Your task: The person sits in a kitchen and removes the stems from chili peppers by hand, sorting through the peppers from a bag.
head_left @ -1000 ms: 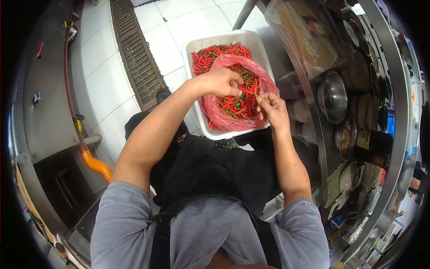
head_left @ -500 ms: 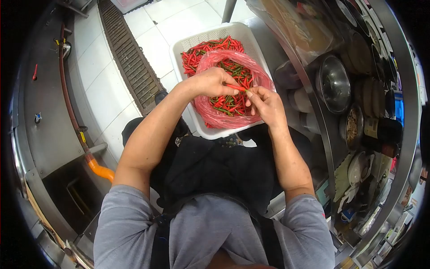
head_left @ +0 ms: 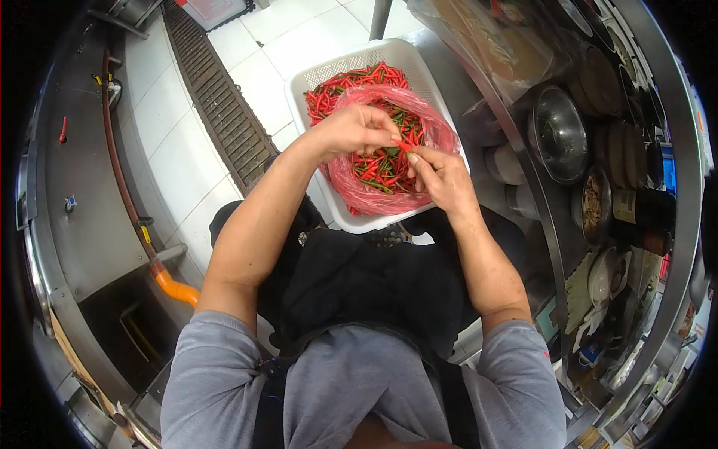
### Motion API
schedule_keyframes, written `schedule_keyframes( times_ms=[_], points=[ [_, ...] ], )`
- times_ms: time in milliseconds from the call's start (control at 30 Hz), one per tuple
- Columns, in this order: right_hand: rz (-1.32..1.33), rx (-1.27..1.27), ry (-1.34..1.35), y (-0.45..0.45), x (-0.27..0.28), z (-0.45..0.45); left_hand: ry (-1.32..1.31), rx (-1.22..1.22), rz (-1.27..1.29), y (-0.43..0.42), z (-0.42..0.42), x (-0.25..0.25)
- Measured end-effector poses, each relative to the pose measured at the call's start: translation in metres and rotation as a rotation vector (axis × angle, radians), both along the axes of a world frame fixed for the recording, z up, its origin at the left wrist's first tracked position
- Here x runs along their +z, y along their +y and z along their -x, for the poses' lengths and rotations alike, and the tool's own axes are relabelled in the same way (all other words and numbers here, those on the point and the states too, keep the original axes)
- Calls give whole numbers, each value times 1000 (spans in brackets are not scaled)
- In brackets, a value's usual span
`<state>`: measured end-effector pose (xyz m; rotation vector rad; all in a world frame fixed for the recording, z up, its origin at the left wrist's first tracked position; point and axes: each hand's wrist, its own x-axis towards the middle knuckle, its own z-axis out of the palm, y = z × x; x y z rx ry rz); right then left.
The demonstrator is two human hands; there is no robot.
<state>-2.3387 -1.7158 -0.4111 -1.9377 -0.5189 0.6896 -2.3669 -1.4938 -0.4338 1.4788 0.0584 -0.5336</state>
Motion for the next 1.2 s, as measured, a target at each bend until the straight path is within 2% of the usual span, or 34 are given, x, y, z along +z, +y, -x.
schedule_keyframes(
  times_ms=[67,133,200,267,333,367,400,467,533,600,733,833,933,1033,1100,1200],
  points=[
    [5,14,-15,0,8,1,12,165,197,-2,-2,-4],
    [12,30,-32,0,9,4,57,193,248,-10,0,-1],
    [-62,143,-355,1,6,9,168,210,440,-16,1,-9],
    [-83,218,-435,2,10,13,181,198,472,-20,0,-14],
    [-154,218,-442,4,7,17,195,322,375,-25,1,-9],
    [-182,153,-317,3,8,16,195,320,373,-24,0,-7],
    [-183,148,-317,3,7,13,185,357,422,-21,0,1],
    [-71,-69,160,0,6,3,176,386,470,-15,0,6],
    [-40,-62,132,-3,-2,-3,84,148,350,-11,0,12],
    [48,4,94,-5,-5,-4,35,139,345,-18,2,12],
    [57,4,100,-4,-9,-3,0,97,265,-22,1,-1],
    [-15,-70,32,-2,-13,0,0,135,235,-23,1,-3],
    [-79,-96,28,0,-12,0,30,153,307,-22,1,-2],
    [7,-44,-119,0,-5,4,106,183,415,-18,0,-2],
    [-80,164,-592,2,-1,7,210,202,434,-15,0,-2],
    [-91,142,-687,-1,16,8,133,323,366,-16,-1,5]
  ],
)
